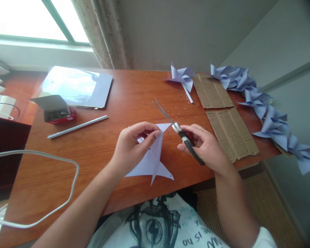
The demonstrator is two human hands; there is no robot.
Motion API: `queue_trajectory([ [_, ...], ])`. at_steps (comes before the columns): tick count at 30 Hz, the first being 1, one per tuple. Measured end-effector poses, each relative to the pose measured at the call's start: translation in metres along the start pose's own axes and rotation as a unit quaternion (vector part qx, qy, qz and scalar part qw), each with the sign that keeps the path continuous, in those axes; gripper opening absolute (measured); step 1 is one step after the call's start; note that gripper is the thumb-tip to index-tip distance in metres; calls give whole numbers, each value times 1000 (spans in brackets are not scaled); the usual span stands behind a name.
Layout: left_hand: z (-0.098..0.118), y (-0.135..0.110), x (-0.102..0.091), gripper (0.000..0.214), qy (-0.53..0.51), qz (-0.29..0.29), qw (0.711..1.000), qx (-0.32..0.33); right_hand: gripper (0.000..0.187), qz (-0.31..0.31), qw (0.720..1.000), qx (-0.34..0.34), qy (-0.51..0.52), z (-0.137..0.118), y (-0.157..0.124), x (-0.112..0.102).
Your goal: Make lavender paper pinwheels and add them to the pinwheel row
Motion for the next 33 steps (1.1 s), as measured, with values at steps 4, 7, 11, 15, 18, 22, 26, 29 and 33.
queue_trajectory([
  [4, -3, 0, -4, 12, -8, 25, 1000, -12, 53, -57, 983, 66, 160, 15, 4, 10],
  [7, -4, 1, -4, 12, -13, 29, 999, -11, 53, -88, 970, 53, 221, 18, 5, 16],
  [11, -4, 1, -4, 11, -13, 29, 999, -10, 57, -95, 966, 64, 232, 25, 5, 21],
  [15, -4, 1, -4, 12, -13, 30, 999, -10, 57, -89, 973, 63, 203, 24, 3, 22],
  [18, -5, 1, -5, 14, -15, 32, 999, -11, 54, -64, 978, 67, 186, 26, 5, 18],
  [22, -6, 1, -5, 13, -19, 32, 999, -8, 54, 79, 993, 75, 45, 51, 9, -8],
  [26, -6, 1, -6, 13, -13, 38, 999, -5, 63, 142, 982, 72, -104, 73, 5, -30],
  [29, -5, 2, -6, 13, -5, 36, 999, -4, 56, 162, 965, 71, -193, 75, -3, -40],
  [33, -5, 2, -6, 12, 0, 34, 999, 0, 45, 192, 919, 73, -337, 65, -12, -47],
])
Point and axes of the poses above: each hand's wrist, its own y-axis towards the middle knuckle, its own x-axis out of the palm, z = x × y, the point moved 7 cm from there along y, towards the middle knuckle, and after that the axes turned 13 degrees about -y, right-handed, at the moved point
